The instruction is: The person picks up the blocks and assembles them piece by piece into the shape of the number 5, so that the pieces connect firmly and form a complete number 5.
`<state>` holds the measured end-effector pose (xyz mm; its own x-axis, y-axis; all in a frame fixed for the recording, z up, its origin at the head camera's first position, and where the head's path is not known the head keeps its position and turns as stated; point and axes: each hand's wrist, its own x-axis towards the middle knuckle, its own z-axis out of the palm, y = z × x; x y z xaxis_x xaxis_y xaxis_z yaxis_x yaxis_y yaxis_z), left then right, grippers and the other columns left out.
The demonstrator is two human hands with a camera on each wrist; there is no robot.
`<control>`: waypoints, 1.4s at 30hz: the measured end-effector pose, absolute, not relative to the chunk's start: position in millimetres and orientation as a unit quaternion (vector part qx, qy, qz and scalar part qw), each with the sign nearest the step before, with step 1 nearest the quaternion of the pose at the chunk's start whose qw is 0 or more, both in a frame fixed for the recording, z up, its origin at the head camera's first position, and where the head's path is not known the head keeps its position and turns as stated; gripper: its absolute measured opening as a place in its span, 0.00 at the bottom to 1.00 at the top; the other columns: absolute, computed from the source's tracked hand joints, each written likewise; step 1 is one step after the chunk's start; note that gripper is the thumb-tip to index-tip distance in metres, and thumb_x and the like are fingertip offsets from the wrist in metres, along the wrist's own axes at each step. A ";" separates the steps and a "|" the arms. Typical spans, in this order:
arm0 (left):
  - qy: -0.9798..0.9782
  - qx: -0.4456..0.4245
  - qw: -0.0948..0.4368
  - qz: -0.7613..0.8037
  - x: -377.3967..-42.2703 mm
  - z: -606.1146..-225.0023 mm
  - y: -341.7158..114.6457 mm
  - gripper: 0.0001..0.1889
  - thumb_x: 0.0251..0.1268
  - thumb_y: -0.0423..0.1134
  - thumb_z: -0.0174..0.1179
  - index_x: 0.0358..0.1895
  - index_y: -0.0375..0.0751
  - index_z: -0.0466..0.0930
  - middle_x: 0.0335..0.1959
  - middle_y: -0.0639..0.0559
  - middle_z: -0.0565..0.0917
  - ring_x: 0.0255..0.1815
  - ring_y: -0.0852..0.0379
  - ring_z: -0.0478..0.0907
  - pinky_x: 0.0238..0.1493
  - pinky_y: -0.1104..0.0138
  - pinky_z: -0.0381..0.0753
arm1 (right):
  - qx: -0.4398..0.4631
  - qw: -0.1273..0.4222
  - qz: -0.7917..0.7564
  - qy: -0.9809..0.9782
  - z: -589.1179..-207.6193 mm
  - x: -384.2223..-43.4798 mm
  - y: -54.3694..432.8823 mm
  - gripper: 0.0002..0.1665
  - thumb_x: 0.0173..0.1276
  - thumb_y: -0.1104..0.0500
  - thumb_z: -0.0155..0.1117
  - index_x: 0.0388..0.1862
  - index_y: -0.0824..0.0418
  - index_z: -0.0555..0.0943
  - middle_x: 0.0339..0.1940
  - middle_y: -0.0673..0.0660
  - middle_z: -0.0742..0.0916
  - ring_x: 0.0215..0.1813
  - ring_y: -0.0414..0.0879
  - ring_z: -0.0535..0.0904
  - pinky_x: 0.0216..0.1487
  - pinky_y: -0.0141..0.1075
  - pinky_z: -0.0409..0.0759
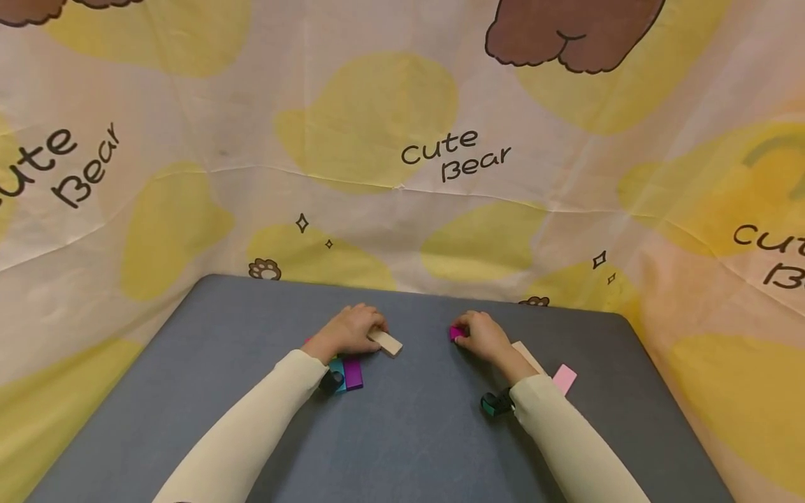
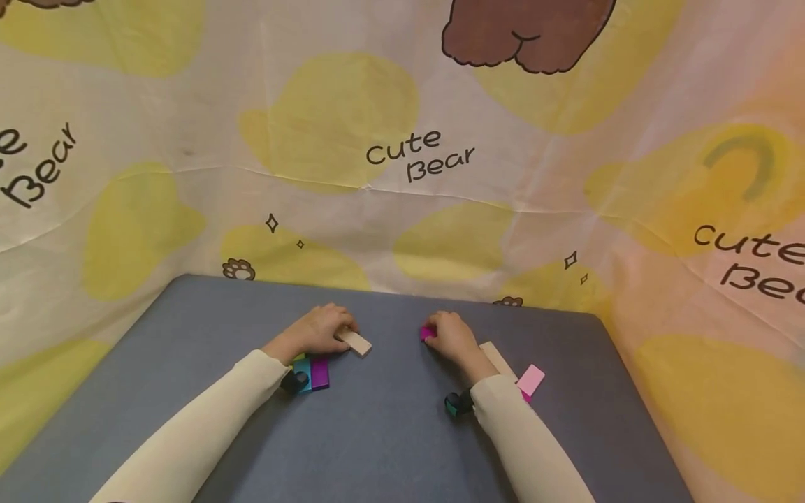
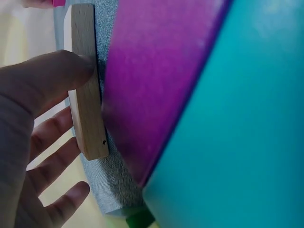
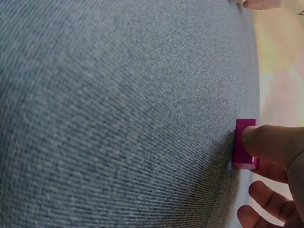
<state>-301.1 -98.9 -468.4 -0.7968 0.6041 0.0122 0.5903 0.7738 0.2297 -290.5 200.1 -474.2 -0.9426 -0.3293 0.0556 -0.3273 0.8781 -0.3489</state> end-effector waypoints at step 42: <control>0.943 0.245 0.032 0.224 -310.7 -473.5 -61.2 0.14 0.50 0.37 0.66 0.44 0.49 0.85 0.42 0.54 0.84 0.38 0.58 0.76 0.45 0.61 0.76 | -0.185 -0.006 -0.185 0.965 -472.1 -295.6 187.2 0.15 0.58 0.57 0.71 0.45 0.59 0.85 0.41 0.55 0.85 0.42 0.50 0.75 0.41 0.42 0.75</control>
<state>-310.7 -61.2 -473.5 -0.8776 0.4768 0.0492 0.4481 0.7796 0.4374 -295.6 187.2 -472.1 -0.9318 -0.3543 0.0790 -0.3584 0.8633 -0.3554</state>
